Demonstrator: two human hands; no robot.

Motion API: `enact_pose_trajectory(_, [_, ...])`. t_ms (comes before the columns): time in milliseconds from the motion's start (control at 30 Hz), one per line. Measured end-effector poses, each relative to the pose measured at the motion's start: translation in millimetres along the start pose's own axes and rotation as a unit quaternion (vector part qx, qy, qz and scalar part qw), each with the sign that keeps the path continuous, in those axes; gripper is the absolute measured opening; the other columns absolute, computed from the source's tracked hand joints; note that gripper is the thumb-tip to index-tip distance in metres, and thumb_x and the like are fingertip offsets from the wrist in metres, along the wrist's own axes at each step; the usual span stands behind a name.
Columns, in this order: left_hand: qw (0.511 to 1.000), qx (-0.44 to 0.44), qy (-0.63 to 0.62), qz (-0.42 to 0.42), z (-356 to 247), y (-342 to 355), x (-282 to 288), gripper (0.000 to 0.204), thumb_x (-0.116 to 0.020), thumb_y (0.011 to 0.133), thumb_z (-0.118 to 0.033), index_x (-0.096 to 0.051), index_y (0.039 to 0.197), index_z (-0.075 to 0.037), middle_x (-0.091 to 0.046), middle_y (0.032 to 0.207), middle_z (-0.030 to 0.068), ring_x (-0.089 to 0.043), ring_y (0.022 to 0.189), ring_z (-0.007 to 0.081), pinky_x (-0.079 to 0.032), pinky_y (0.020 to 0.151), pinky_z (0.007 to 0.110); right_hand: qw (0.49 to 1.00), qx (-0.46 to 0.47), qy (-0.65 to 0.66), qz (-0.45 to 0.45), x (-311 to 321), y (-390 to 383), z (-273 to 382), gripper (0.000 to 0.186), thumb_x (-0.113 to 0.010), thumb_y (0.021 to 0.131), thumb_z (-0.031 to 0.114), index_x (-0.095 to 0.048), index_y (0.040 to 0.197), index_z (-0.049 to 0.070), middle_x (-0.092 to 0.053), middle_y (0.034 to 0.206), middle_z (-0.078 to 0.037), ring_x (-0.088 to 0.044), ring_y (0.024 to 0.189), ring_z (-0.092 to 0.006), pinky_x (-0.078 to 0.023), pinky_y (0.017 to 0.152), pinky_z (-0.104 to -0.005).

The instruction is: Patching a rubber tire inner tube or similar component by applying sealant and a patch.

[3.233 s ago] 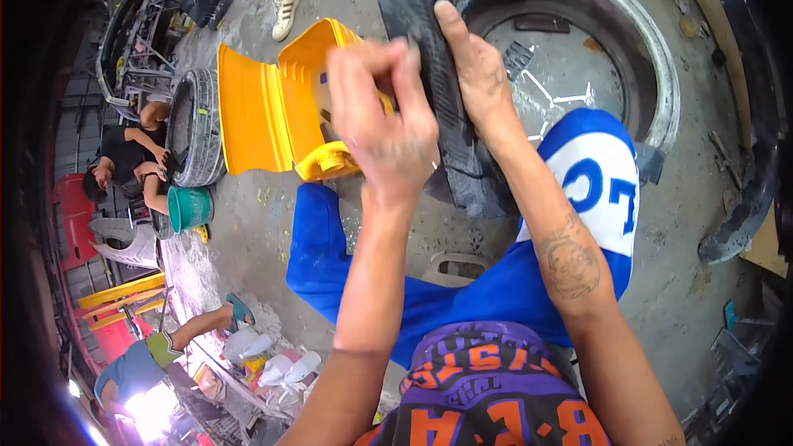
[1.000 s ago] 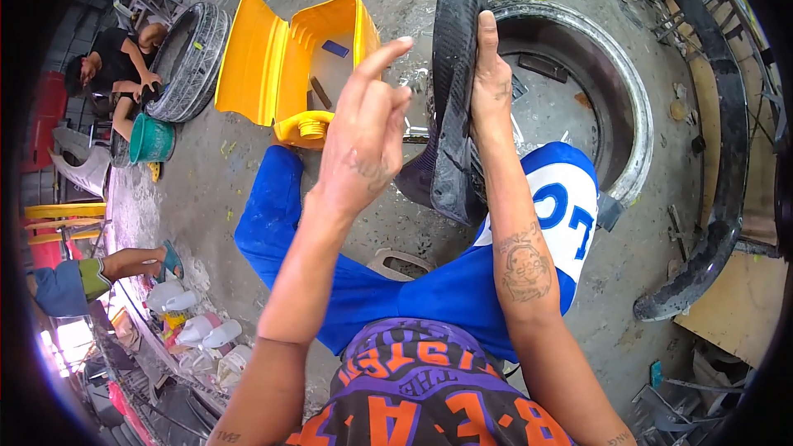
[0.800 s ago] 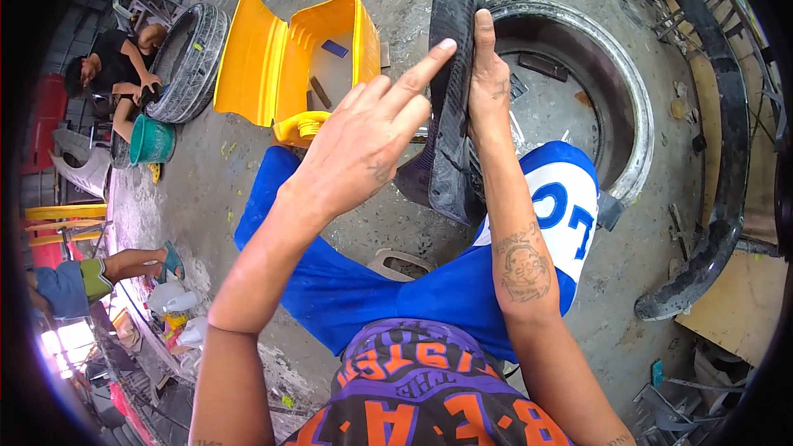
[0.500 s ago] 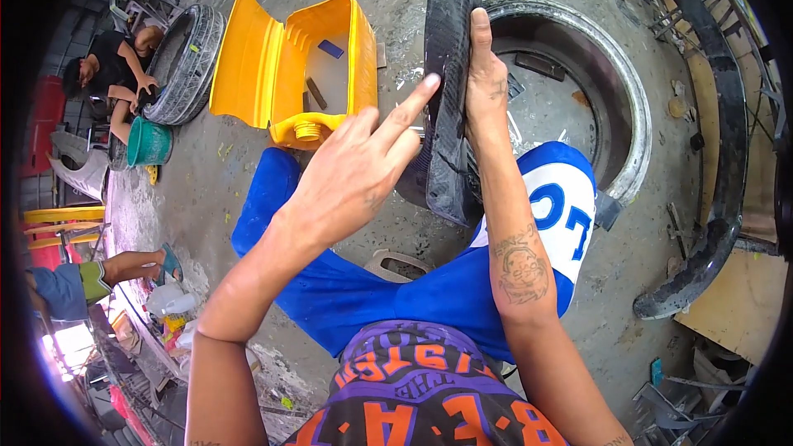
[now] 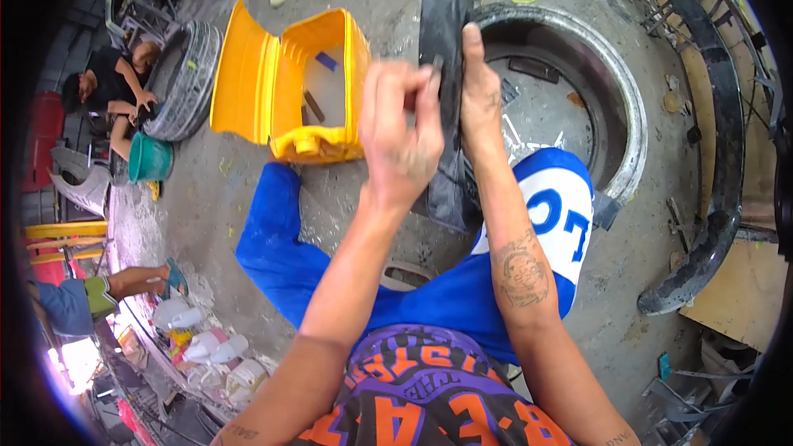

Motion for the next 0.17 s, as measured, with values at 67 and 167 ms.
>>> enact_pose_trajectory(67, [1.000, -0.006, 0.017, 0.026, 5.1, 1.9, -0.5, 0.013, -0.072, 0.089, 0.006, -0.063, 0.096, -0.001, -0.060, 0.092, 0.0092, -0.056, 0.069, 0.0158, -0.046, 0.062, 0.027, 1.000, 0.002, 0.031, 0.002, -1.8, 6.1, -6.3, 0.080, -0.064, 0.089, 0.074, -0.067, 0.075, -0.004, -0.062, 0.071, -0.005, -0.055, 0.070, -0.0124, -0.047, 0.065, -0.0297])
enact_pose_trajectory(167, [0.999, -0.034, 0.009, -0.012, -0.8, 27.6, -7.1, 0.013, -0.072, 0.091, 0.005, -0.064, 0.098, -0.003, -0.061, 0.093, 0.0100, -0.058, 0.072, 0.0169, -0.049, 0.064, 0.026, 1.000, -0.021, 0.011, 0.014, 1.3, -1.0, 2.7, 0.081, -0.064, 0.088, 0.076, -0.068, 0.082, -0.005, -0.064, 0.074, -0.006, -0.056, 0.071, -0.0135, -0.048, 0.066, -0.0292])
Point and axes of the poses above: each hand's wrist, its own y-axis towards the middle knuckle, its own x-axis out of the back of the hand, z = x × y, the point moved 8 cm from there along y, towards the middle knuckle
